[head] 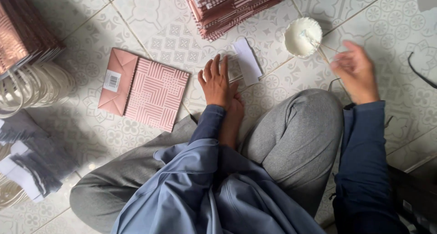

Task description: The person sits on the floor and assembles paper bags by applying glue to white paper strips and attaching them to the handles of patterned bags. They repeatedly pick up bags, apply adhesive, and press the strips into place.

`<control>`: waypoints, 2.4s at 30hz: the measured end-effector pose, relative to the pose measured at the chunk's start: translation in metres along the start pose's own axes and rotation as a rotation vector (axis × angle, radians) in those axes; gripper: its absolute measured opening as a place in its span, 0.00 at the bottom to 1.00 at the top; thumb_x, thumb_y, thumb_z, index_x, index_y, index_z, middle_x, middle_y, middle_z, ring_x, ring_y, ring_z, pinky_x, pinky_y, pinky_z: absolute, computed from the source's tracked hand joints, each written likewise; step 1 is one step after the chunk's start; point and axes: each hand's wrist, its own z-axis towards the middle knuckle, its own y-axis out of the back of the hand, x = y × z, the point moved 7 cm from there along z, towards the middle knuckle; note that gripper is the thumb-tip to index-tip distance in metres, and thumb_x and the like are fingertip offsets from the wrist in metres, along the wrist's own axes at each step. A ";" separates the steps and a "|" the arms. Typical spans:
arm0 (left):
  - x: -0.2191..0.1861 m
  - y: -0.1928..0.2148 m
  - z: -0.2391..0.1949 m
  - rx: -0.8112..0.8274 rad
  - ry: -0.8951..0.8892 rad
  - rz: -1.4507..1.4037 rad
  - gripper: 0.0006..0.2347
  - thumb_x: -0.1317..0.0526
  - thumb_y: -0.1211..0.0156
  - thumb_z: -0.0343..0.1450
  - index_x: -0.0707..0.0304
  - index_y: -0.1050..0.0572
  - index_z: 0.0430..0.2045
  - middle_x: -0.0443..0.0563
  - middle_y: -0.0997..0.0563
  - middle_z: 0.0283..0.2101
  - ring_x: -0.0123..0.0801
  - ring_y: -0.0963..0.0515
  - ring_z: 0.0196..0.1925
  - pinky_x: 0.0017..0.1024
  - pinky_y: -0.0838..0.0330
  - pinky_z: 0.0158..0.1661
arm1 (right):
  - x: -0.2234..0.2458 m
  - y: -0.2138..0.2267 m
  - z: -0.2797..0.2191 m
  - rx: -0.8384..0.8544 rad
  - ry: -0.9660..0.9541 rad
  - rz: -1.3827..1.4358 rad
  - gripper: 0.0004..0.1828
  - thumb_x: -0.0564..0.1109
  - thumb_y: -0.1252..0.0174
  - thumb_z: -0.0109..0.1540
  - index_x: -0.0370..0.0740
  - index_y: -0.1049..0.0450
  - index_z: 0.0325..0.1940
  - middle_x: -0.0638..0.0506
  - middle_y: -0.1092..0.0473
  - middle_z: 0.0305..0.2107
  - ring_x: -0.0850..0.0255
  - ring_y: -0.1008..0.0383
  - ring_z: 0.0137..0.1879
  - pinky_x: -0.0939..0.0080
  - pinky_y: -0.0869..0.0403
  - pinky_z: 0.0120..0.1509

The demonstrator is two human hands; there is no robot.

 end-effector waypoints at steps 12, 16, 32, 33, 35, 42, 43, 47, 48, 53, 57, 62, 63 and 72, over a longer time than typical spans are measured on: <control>-0.015 0.003 0.009 -0.161 -0.092 -0.037 0.40 0.47 0.25 0.61 0.48 0.39 0.68 0.48 0.32 0.67 0.40 0.35 0.70 0.59 0.56 0.70 | 0.023 -0.017 0.011 -0.054 0.204 0.030 0.32 0.31 0.35 0.67 0.38 0.42 0.70 0.42 0.30 0.45 0.59 0.27 0.49 0.62 0.26 0.59; -0.026 0.027 0.007 -0.177 -0.099 -0.096 0.36 0.48 0.28 0.63 0.48 0.37 0.67 0.46 0.30 0.64 0.40 0.34 0.69 0.65 0.61 0.70 | 0.026 -0.010 0.004 -0.120 0.374 -0.256 0.33 0.31 0.31 0.62 0.30 0.40 0.67 0.39 0.37 0.46 0.52 0.29 0.44 0.56 0.27 0.48; -0.021 0.044 0.008 -0.265 -0.100 -0.289 0.37 0.51 0.18 0.58 0.48 0.33 0.62 0.47 0.28 0.52 0.40 0.28 0.56 0.54 0.52 0.70 | 0.069 -0.012 0.002 -0.369 0.897 -0.584 0.14 0.29 0.23 0.70 0.43 0.12 0.53 0.45 0.31 0.45 0.46 0.36 0.50 0.47 0.32 0.56; -0.018 0.039 0.007 -0.271 -0.092 -0.301 0.37 0.50 0.17 0.56 0.48 0.32 0.60 0.47 0.29 0.48 0.40 0.28 0.55 0.59 0.56 0.71 | 0.073 -0.012 0.001 -0.356 0.916 -0.559 0.14 0.27 0.24 0.70 0.41 0.12 0.54 0.45 0.31 0.44 0.46 0.35 0.50 0.47 0.33 0.55; -0.016 0.037 0.008 -0.260 -0.071 -0.342 0.34 0.50 0.20 0.59 0.48 0.31 0.59 0.46 0.30 0.45 0.39 0.28 0.52 0.59 0.57 0.71 | 0.077 -0.011 0.000 -0.367 0.922 -0.556 0.09 0.29 0.26 0.71 0.38 0.12 0.53 0.44 0.28 0.43 0.46 0.34 0.50 0.48 0.31 0.54; -0.012 0.055 0.008 -0.342 -0.038 -0.600 0.13 0.56 0.47 0.77 0.50 0.26 0.55 0.44 0.29 0.38 0.36 0.27 0.46 0.59 0.56 0.71 | 0.070 -0.008 0.001 -0.384 0.879 -0.468 0.03 0.31 0.32 0.74 0.28 0.15 0.52 0.43 0.19 0.40 0.47 0.26 0.47 0.51 0.27 0.52; -0.014 0.060 0.008 -0.342 -0.037 -0.599 0.13 0.56 0.47 0.77 0.50 0.26 0.55 0.44 0.29 0.38 0.36 0.27 0.46 0.59 0.56 0.71 | 0.071 -0.009 0.000 -0.383 0.880 -0.468 0.03 0.31 0.32 0.74 0.28 0.15 0.52 0.43 0.19 0.40 0.47 0.26 0.47 0.51 0.27 0.52; -0.022 0.078 0.005 -0.301 -0.009 -0.739 0.09 0.56 0.47 0.78 0.42 0.20 0.47 0.36 0.19 0.42 0.33 0.24 0.58 0.60 0.65 0.72 | 0.074 -0.011 -0.001 -0.385 0.857 -0.456 0.03 0.31 0.33 0.75 0.27 0.15 0.52 0.43 0.19 0.40 0.48 0.27 0.47 0.52 0.26 0.47; -0.026 0.084 0.003 -0.304 -0.038 -0.755 0.07 0.54 0.43 0.77 0.37 0.19 0.46 0.34 0.15 0.43 0.36 0.24 0.64 0.63 0.67 0.71 | 0.074 -0.011 -0.001 -0.377 0.859 -0.446 0.04 0.29 0.33 0.74 0.26 0.15 0.52 0.42 0.19 0.40 0.47 0.27 0.47 0.52 0.25 0.48; -0.035 0.058 -0.010 -0.304 -0.144 -0.321 0.09 0.55 0.32 0.70 0.34 0.18 0.42 0.29 0.17 0.45 0.31 0.26 0.60 0.61 0.69 0.71 | 0.075 -0.010 -0.004 -0.377 0.851 -0.437 0.04 0.30 0.33 0.74 0.26 0.15 0.52 0.41 0.19 0.41 0.47 0.26 0.47 0.51 0.25 0.48; -0.033 0.034 -0.017 -0.182 -0.138 -0.223 0.11 0.51 0.38 0.70 0.39 0.18 0.45 0.33 0.17 0.50 0.35 0.26 0.63 0.64 0.71 0.71 | 0.087 -0.004 -0.009 -0.403 0.821 -0.378 0.03 0.27 0.33 0.75 0.24 0.16 0.52 0.38 0.21 0.40 0.47 0.26 0.49 0.51 0.25 0.51; -0.032 0.058 -0.021 -0.258 -0.090 -0.238 0.07 0.51 0.31 0.68 0.40 0.19 0.36 0.36 0.17 0.45 0.33 0.24 0.59 0.64 0.69 0.70 | 0.102 0.004 -0.012 -0.408 0.717 -0.175 0.06 0.30 0.40 0.77 0.22 0.20 0.53 0.35 0.23 0.42 0.48 0.27 0.49 0.50 0.27 0.57; -0.033 0.065 -0.020 -0.275 -0.094 -0.232 0.07 0.52 0.30 0.68 0.42 0.21 0.35 0.37 0.18 0.42 0.34 0.24 0.58 0.63 0.70 0.71 | 0.103 0.006 -0.010 -0.421 0.654 -0.075 0.09 0.34 0.42 0.79 0.22 0.21 0.52 0.34 0.25 0.42 0.47 0.24 0.52 0.50 0.25 0.59; -0.019 0.004 0.006 -0.090 -0.146 0.032 0.30 0.47 0.30 0.65 0.40 0.31 0.64 0.31 0.28 0.66 0.36 0.39 0.73 0.67 0.68 0.70 | 0.131 -0.073 0.013 0.066 0.354 -0.050 0.05 0.37 0.40 0.73 0.32 0.21 0.51 0.44 0.21 0.40 0.57 0.19 0.48 0.61 0.21 0.54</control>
